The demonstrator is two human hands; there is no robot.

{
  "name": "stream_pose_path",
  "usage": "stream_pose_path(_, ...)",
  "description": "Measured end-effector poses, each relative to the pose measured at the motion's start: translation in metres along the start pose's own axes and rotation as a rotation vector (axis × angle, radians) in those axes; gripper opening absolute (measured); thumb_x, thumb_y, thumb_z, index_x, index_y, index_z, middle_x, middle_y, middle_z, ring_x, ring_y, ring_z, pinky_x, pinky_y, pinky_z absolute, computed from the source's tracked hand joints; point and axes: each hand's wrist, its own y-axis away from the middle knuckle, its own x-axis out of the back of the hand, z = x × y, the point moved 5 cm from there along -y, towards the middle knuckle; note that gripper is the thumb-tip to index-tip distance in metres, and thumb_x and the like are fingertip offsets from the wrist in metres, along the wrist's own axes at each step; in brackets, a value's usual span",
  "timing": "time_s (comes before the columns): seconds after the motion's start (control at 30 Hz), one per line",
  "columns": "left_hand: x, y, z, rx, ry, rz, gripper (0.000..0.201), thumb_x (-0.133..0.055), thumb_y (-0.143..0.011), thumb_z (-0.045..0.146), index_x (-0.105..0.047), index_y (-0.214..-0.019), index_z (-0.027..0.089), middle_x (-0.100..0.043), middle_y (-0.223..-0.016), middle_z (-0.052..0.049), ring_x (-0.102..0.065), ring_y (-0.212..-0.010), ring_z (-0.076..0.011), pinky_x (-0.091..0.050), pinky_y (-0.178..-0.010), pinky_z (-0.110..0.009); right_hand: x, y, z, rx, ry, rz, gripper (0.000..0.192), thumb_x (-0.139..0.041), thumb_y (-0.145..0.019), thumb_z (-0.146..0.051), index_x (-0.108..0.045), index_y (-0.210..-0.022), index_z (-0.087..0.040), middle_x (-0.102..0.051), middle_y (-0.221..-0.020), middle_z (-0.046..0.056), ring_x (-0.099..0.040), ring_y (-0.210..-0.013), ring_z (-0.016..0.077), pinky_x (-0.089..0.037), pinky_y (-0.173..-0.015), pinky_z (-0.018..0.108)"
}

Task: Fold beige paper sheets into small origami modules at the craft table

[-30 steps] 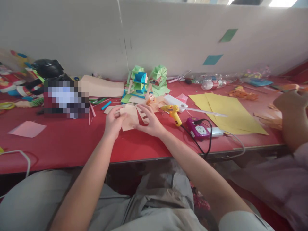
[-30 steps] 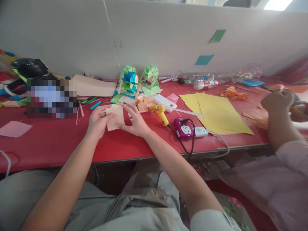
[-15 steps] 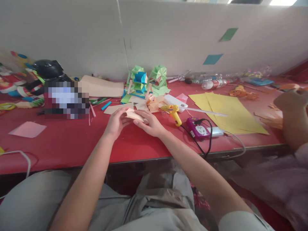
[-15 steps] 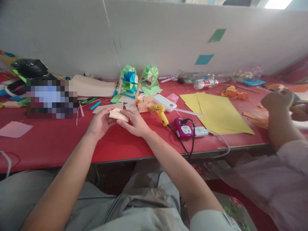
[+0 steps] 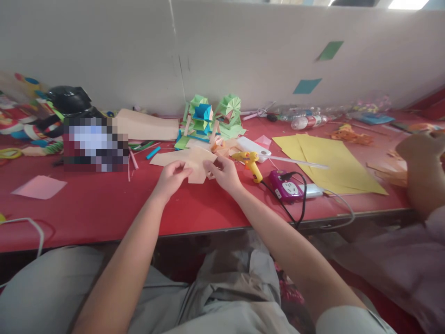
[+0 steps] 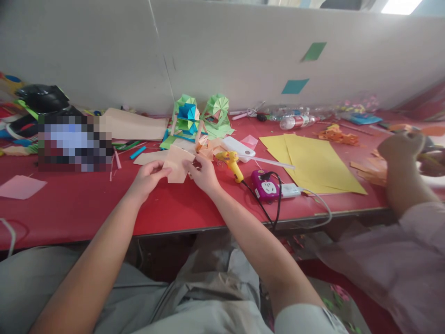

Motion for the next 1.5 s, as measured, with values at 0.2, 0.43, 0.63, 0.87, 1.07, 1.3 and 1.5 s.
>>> stream_pose_path(0.2,-0.007,0.005,0.000,0.050,0.062,-0.064,0.026,-0.079,-0.071,0.038,-0.070,-0.083,0.017,-0.074,-0.081,-0.007,-0.067,-0.075,-0.0218,-0.050,-0.070,-0.030,0.010,-0.001,-0.004,0.073,0.055,0.129,0.040,-0.073,-0.076,-0.042,-0.063,-0.106,-0.019,-0.068,-0.094,0.006,-0.063,-0.083,0.0179,-0.053,-0.071,0.030)
stream_pose_path(0.43,-0.004,0.005,-0.001,0.047,0.037,0.019,0.027,-0.078,-0.070,0.035,-0.073,-0.088,0.016,-0.077,-0.086,-0.009,-0.069,-0.076,-0.0239,-0.051,-0.068,-0.031,0.009,0.001,0.000,0.125,0.205,0.129,0.018,-0.066,-0.080,-0.035,-0.061,-0.090,-0.020,-0.055,-0.068,-0.002,-0.052,-0.064,0.0139,-0.047,-0.065,0.030)
stream_pose_path(0.63,-0.003,0.005,-0.004,0.056,-0.004,0.029,0.033,-0.078,-0.071,0.033,-0.073,-0.099,0.017,-0.075,-0.084,-0.007,-0.069,-0.077,-0.0240,-0.050,-0.069,-0.031,0.007,0.003,-0.002,0.158,0.300,0.092,0.014,-0.063,-0.083,-0.032,-0.053,-0.082,-0.021,-0.053,-0.069,-0.003,-0.048,-0.061,0.0128,-0.046,-0.065,0.030)
stream_pose_path(0.87,-0.002,0.005,-0.004,0.001,-0.034,0.049,0.032,-0.076,-0.074,0.030,-0.065,-0.104,0.022,-0.071,-0.072,-0.002,-0.064,-0.064,-0.0195,-0.045,-0.060,-0.028,0.006,0.003,-0.008,0.203,0.281,0.090,0.029,-0.064,-0.086,-0.042,-0.052,-0.071,-0.020,-0.062,-0.087,0.005,-0.059,-0.078,0.0162,-0.051,-0.066,0.028)
stream_pose_path(1.07,0.002,0.004,-0.003,-0.026,-0.025,0.124,0.042,-0.079,-0.072,0.030,-0.061,-0.109,0.023,-0.073,-0.079,-0.004,-0.066,-0.066,-0.0204,-0.046,-0.062,-0.029,-0.002,0.005,-0.009,0.266,0.349,-0.056,0.030,-0.062,-0.089,-0.044,-0.067,-0.077,-0.017,-0.063,-0.097,0.010,-0.062,-0.083,0.0182,-0.054,-0.065,0.028)
stream_pose_path(1.3,-0.005,0.005,0.001,0.035,0.102,0.088,0.041,-0.080,-0.067,0.030,-0.069,-0.105,0.018,-0.075,-0.087,-0.007,-0.067,-0.075,-0.0213,-0.050,-0.067,-0.030,-0.011,0.011,-0.010,0.448,0.558,-0.158,0.030,-0.055,-0.092,-0.024,-0.075,-0.113,-0.020,-0.061,-0.124,0.014,-0.062,-0.103,0.0232,-0.055,-0.093,0.040)
stream_pose_path(1.5,-0.012,0.010,0.009,0.140,0.375,-0.002,0.050,-0.078,-0.060,0.017,-0.065,-0.108,0.018,-0.073,-0.106,-0.007,-0.070,-0.095,-0.0223,-0.057,-0.082,-0.034,-0.013,0.014,-0.015,0.499,0.675,-0.185,0.038,-0.053,-0.090,-0.015,-0.072,-0.122,-0.025,-0.056,-0.134,0.012,-0.061,-0.106,0.0235,-0.053,-0.099,0.044)
